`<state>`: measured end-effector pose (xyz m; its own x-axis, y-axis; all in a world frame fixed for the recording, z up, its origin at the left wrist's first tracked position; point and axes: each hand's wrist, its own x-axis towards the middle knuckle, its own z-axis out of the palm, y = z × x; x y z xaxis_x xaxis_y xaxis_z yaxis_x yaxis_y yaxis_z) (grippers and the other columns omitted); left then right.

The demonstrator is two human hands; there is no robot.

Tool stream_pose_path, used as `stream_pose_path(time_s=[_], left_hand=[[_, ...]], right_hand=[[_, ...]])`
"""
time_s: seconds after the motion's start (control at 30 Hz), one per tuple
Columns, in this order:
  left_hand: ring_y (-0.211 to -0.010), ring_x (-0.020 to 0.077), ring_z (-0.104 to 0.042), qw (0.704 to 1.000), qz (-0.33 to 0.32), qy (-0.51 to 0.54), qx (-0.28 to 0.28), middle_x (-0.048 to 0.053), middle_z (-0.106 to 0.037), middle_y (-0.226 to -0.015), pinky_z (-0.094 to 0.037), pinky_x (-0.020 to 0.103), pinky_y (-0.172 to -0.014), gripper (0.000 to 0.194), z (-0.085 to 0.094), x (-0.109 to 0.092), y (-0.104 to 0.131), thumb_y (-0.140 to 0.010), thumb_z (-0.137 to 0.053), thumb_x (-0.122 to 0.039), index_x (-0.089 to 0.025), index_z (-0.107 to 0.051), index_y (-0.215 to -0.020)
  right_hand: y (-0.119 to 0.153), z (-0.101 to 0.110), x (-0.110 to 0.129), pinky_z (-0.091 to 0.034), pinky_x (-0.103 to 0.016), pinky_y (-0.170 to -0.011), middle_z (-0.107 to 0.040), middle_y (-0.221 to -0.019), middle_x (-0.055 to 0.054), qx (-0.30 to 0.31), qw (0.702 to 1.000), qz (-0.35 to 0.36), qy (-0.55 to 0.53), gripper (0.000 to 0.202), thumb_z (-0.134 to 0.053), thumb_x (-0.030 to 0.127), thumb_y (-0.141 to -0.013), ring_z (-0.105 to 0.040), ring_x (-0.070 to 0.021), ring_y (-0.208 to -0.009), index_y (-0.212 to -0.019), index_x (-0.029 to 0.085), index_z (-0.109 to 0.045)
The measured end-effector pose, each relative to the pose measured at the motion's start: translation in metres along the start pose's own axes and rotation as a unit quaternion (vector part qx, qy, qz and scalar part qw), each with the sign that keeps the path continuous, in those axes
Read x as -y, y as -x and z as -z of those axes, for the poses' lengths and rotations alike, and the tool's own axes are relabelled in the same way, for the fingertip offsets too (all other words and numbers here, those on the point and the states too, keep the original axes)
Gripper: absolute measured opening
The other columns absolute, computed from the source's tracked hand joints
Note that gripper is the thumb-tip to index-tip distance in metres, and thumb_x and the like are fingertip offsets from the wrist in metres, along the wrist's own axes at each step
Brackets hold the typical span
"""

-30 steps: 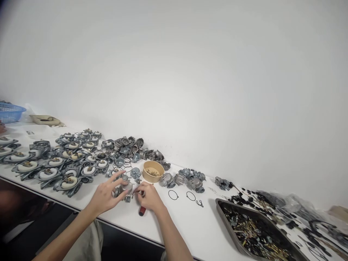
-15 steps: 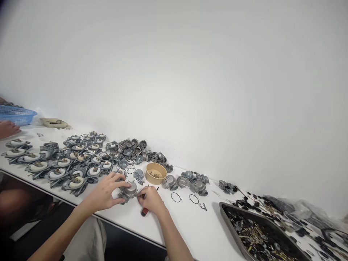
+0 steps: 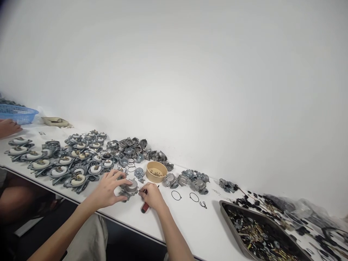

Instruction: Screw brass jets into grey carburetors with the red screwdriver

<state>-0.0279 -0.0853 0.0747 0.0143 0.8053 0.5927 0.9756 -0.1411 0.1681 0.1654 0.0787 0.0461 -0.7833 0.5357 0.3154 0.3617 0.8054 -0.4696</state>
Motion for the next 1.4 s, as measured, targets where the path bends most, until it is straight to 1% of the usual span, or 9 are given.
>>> stream_pose_path(time_s=[0.1,0.17,0.27,0.33,0.43,0.63,0.87,1.17,1.4], left_hand=[[-0.110,0.0330,-0.050,1.000,0.004,0.002,-0.008,0.006,-0.059,-0.115,-0.037,0.043,-0.089,0.049,-0.003,-0.001,0.000,-0.070,-0.086,-0.041,-0.036,-0.067,-0.115],[-0.106,0.0317,-0.051,1.000,0.006,0.006,-0.016,0.005,-0.059,-0.111,-0.038,0.043,-0.088,0.047,-0.006,-0.001,0.000,-0.071,-0.085,-0.042,-0.035,-0.067,-0.114],[-0.101,0.0297,-0.052,1.000,0.009,0.008,-0.025,0.005,-0.059,-0.105,-0.038,0.041,-0.087,0.044,-0.009,-0.003,0.000,-0.072,-0.084,-0.043,-0.033,-0.067,-0.112],[-0.099,0.0291,-0.052,1.000,0.013,0.011,-0.026,0.004,-0.059,-0.103,-0.039,0.040,-0.086,0.043,-0.011,-0.006,0.000,-0.072,-0.083,-0.042,-0.032,-0.067,-0.111],[-0.096,0.0280,-0.052,0.999,0.020,0.020,-0.016,0.004,-0.058,-0.102,-0.040,0.038,-0.083,0.041,-0.013,-0.008,0.000,-0.074,-0.082,-0.042,-0.031,-0.065,-0.110],[-0.096,0.0274,-0.055,0.998,0.030,0.053,-0.009,0.005,-0.055,-0.104,-0.044,0.037,-0.083,0.041,-0.015,-0.013,0.000,-0.077,-0.081,-0.038,-0.028,-0.064,-0.113],[-0.099,0.0273,-0.060,0.993,0.029,0.112,-0.010,0.007,-0.054,-0.110,-0.050,0.035,-0.083,0.038,-0.012,-0.014,0.000,-0.081,-0.078,-0.034,-0.027,-0.064,-0.116],[-0.094,0.0249,-0.062,0.991,0.024,0.128,-0.010,0.006,-0.056,-0.110,-0.052,0.034,-0.081,0.041,-0.018,-0.011,0.001,-0.081,-0.077,-0.033,-0.029,-0.062,-0.119],[-0.093,0.0247,-0.063,0.992,0.025,0.127,-0.014,0.006,-0.057,-0.111,-0.052,0.034,-0.080,0.040,-0.018,-0.011,0.002,-0.082,-0.076,-0.034,-0.029,-0.062,-0.119]], right_hand=[[0.000,0.007,-0.001,-0.052,-0.029,-0.074,-0.077,-0.084,-0.004,-0.045,0.998,0.004,-0.033,0.016,-0.062,0.019,-0.086,-0.070,-0.0203,-0.078,-0.083,0.022,-0.077],[0.000,0.013,-0.001,-0.055,-0.030,-0.069,-0.077,-0.082,-0.006,-0.068,0.992,-0.004,-0.107,0.016,-0.062,0.025,-0.088,-0.071,-0.0211,-0.073,-0.084,0.020,-0.077],[0.001,0.019,-0.001,-0.057,-0.030,-0.065,-0.078,-0.079,-0.007,-0.075,0.969,-0.008,-0.236,0.015,-0.072,0.033,-0.082,-0.072,-0.0223,-0.071,-0.082,0.019,-0.077],[0.001,0.022,0.001,-0.057,-0.030,-0.065,-0.077,-0.079,-0.006,-0.079,0.959,0.010,-0.272,0.014,-0.079,0.034,-0.077,-0.072,-0.0217,-0.071,-0.078,0.019,-0.078],[0.002,0.020,0.004,-0.058,-0.030,-0.067,-0.077,-0.084,-0.006,-0.074,0.960,0.035,-0.270,0.014,-0.082,0.033,-0.075,-0.071,-0.0210,-0.074,-0.076,0.020,-0.080],[0.002,0.011,0.004,-0.062,-0.039,-0.085,-0.079,-0.095,-0.008,-0.076,0.952,0.040,-0.294,0.019,-0.072,0.030,-0.084,-0.076,-0.0243,-0.087,-0.099,0.020,-0.077],[0.005,0.016,0.007,-0.063,-0.037,-0.080,-0.080,-0.089,-0.006,-0.094,0.965,0.053,-0.239,0.013,-0.067,0.026,-0.087,-0.077,-0.0246,-0.082,-0.089,0.023,-0.080],[0.006,0.017,0.012,-0.058,-0.030,-0.070,-0.079,-0.080,-0.003,-0.104,0.972,0.062,-0.202,0.011,-0.069,0.028,-0.087,-0.073,-0.0203,-0.072,-0.089,0.023,-0.079],[0.006,0.018,0.017,-0.056,-0.030,-0.070,-0.079,-0.081,-0.003,-0.103,0.975,0.070,-0.182,0.011,-0.069,0.026,-0.086,-0.072,-0.0204,-0.073,-0.084,0.024,-0.080]])
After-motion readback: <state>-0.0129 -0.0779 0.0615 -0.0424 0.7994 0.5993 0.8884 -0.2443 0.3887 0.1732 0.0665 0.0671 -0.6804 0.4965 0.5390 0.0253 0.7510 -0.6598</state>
